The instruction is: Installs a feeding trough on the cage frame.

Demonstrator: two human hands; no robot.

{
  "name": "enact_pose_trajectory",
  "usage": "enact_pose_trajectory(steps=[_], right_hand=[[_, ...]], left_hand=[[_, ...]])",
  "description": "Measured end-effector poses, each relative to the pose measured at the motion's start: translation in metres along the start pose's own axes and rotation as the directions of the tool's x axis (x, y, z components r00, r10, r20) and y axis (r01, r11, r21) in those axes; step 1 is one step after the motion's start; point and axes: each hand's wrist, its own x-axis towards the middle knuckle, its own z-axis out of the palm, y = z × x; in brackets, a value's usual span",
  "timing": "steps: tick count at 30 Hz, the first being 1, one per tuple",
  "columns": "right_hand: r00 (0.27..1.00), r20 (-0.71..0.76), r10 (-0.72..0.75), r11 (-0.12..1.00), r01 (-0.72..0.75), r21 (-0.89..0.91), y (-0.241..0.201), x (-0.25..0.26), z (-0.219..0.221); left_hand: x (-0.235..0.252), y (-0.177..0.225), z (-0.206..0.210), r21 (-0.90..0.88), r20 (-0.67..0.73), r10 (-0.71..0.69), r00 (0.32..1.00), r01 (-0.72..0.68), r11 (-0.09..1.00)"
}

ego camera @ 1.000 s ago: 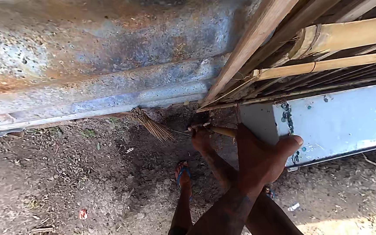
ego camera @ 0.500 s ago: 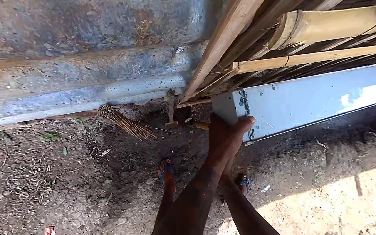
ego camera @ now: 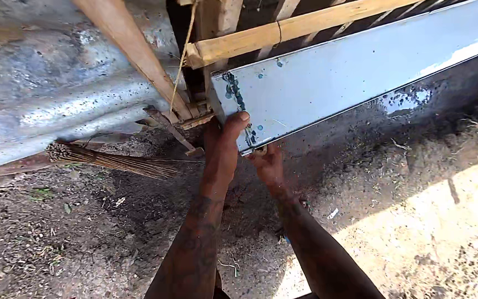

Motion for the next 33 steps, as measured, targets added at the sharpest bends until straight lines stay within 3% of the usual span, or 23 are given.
enact_pose_trajectory(steps=[7,12,20,33], right_hand=[[0.99,-0.126,0.07,0.997,-0.071,0.001,0.002,-0.014,0.01],[0.984,-0.154,0.093,0.995,-0.088,0.039,0.002,-0.019,0.013],[0.968,-0.22,0.117,0.976,-0.071,0.206,0.001,-0.025,0.016],[0.905,-0.392,0.165,0.983,-0.116,0.144,-0.016,-0.023,0.037]], left_hand=[[-0.009,-0.005,0.004,-0.043,-0.02,0.003,1.0,-0.004,0.999],[-0.005,-0.022,0.004,-0.055,-0.017,0.08,0.997,-0.081,0.995],[-0.006,-0.029,0.012,-0.095,-0.069,0.073,0.995,-0.08,0.992],[0.014,-0.03,0.008,-0.111,-0.089,-0.03,0.996,0.02,0.994]])
